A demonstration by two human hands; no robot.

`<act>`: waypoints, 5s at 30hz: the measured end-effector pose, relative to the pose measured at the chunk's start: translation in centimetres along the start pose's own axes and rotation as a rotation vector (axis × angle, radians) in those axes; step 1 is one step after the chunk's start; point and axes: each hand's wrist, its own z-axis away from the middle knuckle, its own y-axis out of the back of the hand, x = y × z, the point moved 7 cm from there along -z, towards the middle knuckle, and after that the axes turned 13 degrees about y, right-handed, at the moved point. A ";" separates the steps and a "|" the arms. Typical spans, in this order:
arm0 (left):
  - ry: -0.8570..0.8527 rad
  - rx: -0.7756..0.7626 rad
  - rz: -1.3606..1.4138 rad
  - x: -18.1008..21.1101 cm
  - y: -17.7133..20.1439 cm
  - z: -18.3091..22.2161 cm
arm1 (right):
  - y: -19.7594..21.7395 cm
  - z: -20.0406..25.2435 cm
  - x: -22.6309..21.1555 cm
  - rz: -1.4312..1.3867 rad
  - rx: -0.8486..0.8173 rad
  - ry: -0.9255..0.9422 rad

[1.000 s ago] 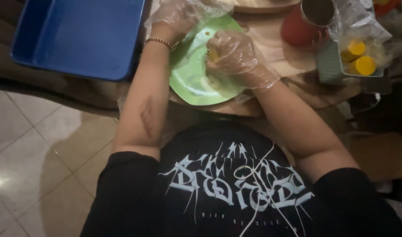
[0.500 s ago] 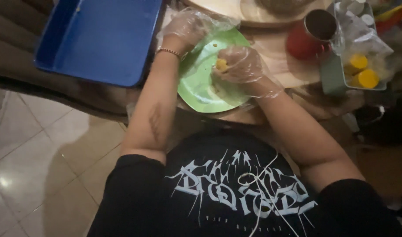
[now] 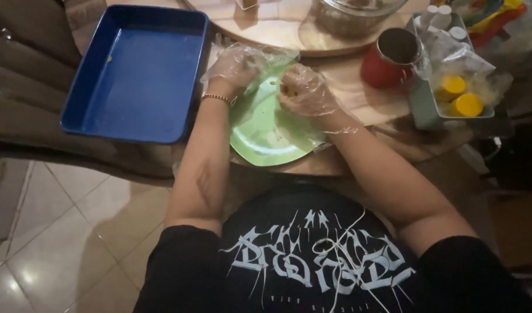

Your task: The person is taking small pieces of dough and rolling them into balls using their hands before placing them on a green plate.

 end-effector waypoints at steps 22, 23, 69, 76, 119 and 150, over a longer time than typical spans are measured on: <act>0.036 0.013 0.059 -0.5 -0.1 -0.1 | 1.3 -0.8 -2.4 0.063 -0.259 -0.282; 0.044 0.002 0.069 -0.6 -0.2 -0.2 | 1.5 -0.8 -2.1 0.269 -0.180 -0.202; 0.044 0.028 -0.058 -1.0 -0.5 -1.2 | 2.8 -1.6 -3.1 -0.717 0.213 0.227; 0.046 0.039 -0.046 -0.2 0.3 -0.1 | 5.8 -1.4 -4.7 -0.546 0.139 -0.534; -0.006 0.010 -0.100 -1.5 -1.5 -1.7 | 5.1 -1.3 -3.7 -0.295 0.171 -0.055; 0.084 -0.023 -0.042 0.3 0.4 0.6 | 2.6 0.3 0.3 -0.108 -0.270 -0.361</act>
